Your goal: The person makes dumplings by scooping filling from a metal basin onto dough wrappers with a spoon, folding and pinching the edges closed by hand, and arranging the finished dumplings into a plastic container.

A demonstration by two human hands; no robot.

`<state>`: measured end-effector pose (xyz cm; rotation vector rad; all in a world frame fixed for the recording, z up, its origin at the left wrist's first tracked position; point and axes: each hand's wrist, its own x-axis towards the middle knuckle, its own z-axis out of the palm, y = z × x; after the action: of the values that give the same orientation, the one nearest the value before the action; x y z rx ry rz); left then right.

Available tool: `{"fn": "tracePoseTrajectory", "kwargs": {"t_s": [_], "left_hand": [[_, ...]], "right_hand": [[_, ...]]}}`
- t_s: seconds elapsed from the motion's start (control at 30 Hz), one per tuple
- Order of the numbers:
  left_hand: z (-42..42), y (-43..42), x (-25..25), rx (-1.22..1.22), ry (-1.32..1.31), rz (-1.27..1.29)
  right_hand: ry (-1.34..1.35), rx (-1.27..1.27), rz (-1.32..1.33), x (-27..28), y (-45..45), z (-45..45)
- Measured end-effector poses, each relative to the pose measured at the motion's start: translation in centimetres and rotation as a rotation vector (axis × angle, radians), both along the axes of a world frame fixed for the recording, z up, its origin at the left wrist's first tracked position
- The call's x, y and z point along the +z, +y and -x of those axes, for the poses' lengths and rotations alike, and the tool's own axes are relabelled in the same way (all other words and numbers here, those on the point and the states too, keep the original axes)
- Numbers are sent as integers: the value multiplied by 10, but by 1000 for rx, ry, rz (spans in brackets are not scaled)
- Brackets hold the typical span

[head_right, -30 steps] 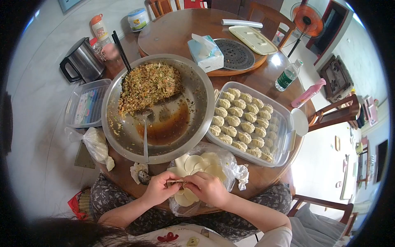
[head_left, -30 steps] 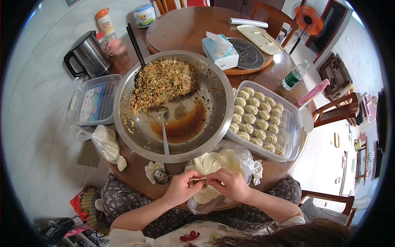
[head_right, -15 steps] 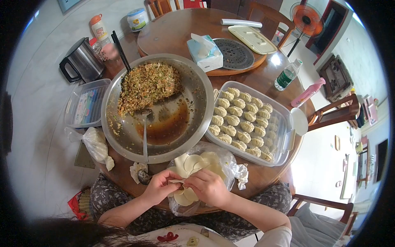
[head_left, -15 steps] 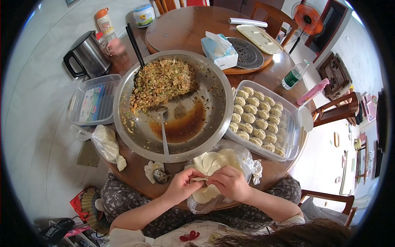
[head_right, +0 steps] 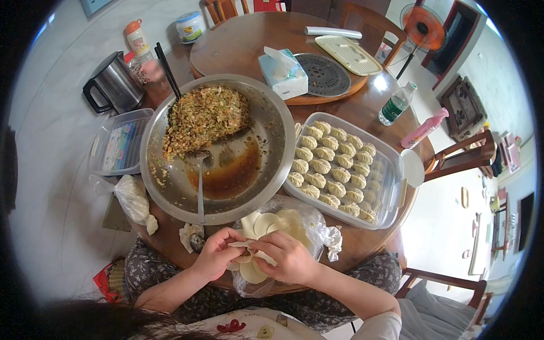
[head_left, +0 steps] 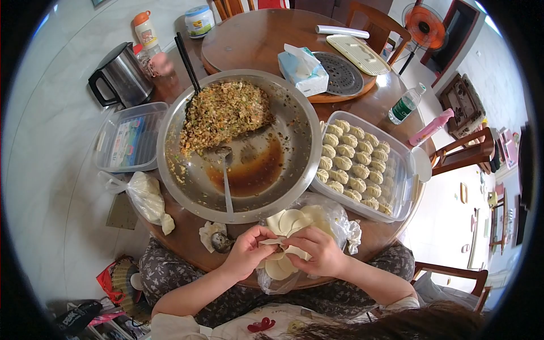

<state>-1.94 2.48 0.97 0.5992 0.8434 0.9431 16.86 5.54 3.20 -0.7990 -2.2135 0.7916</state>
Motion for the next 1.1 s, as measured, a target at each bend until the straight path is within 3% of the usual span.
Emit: {"fn": "tracePoseTrajectory", "kwargs": {"t_s": [0.47,0.8,1.1], "left_hand": [[0,-4,-8,-58,101,-131],[-1,-3,-2,-67,-27,-9],[-2,-4,-1,-67,-146,172]], "right_hand": [[4,-44,33,-4,-1,0],[28,-104,51,-9,-3,0],[-11,-85,-86,-12,-2,0]]}}
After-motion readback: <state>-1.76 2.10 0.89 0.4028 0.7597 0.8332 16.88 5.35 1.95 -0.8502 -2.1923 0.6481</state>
